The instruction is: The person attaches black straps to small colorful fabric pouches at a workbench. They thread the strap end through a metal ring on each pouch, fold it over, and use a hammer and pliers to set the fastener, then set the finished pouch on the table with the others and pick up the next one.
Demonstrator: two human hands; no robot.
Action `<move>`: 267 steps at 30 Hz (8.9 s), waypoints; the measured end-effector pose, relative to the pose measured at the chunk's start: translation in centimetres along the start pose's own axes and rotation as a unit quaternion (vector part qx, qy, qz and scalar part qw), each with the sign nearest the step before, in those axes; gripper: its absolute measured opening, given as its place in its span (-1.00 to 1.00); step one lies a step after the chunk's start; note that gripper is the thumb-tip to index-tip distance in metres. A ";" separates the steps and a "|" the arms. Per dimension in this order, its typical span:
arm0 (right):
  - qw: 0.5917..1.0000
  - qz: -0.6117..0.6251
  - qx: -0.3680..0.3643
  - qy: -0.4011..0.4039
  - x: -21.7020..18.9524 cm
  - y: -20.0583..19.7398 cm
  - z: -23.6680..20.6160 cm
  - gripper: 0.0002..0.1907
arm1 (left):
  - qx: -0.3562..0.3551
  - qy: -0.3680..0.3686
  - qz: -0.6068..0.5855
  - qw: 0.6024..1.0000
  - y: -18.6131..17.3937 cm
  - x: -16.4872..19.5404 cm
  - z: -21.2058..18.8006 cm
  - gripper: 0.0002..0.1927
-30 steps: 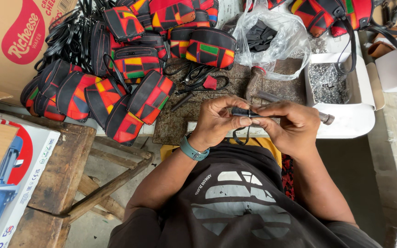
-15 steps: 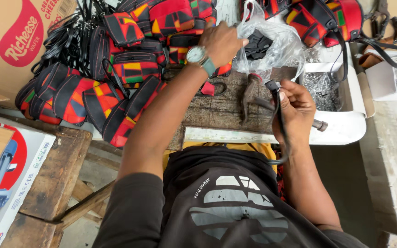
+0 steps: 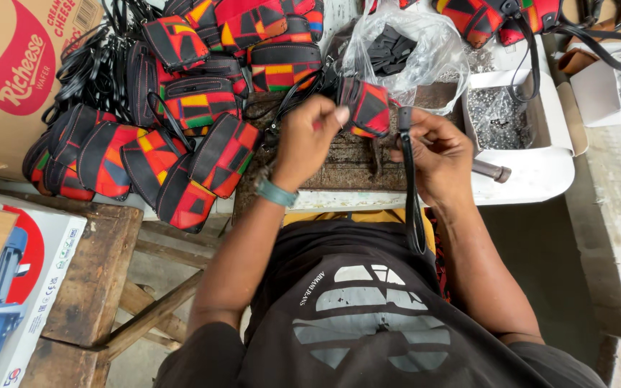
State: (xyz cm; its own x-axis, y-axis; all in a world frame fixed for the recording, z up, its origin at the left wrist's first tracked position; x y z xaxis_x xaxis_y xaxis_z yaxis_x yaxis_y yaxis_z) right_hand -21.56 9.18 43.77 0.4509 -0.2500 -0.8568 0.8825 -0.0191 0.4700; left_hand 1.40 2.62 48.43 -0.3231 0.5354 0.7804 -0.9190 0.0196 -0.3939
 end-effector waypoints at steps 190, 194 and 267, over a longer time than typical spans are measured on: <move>0.898 -0.376 -0.116 -0.197 -5.1 10.0 2.1 -0.83 | -0.011 -0.061 -0.290 0.955 -1.6 0.5 -3.1 -0.81; 0.903 -0.384 -0.097 -0.166 -4.9 10.2 1.7 -0.83 | 0.024 -0.067 -0.232 0.970 -1.3 0.1 -3.4 -0.87; 0.871 -0.413 -0.080 -0.254 -9.6 11.2 -1.7 -0.82 | 0.038 -0.045 -0.238 0.969 -0.7 4.1 -1.6 -0.83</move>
State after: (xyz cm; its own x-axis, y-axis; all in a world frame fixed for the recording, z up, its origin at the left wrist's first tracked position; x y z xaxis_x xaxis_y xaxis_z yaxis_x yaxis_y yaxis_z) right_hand -15.83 13.01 56.92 -0.4272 -0.6126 -0.6649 0.9038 -0.2700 -0.3319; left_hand 1.10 6.17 51.08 0.1270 0.4047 0.9056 -0.9816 0.1827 0.0560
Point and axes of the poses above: each hand's wrist, its own z-axis towards the middle knuckle, its own y-axis out of the palm, x = y × z, the point moved 2 cm from there along z, towards the middle knuckle, and after that the axes turned 1 degree about y, right-handed, at the moved point
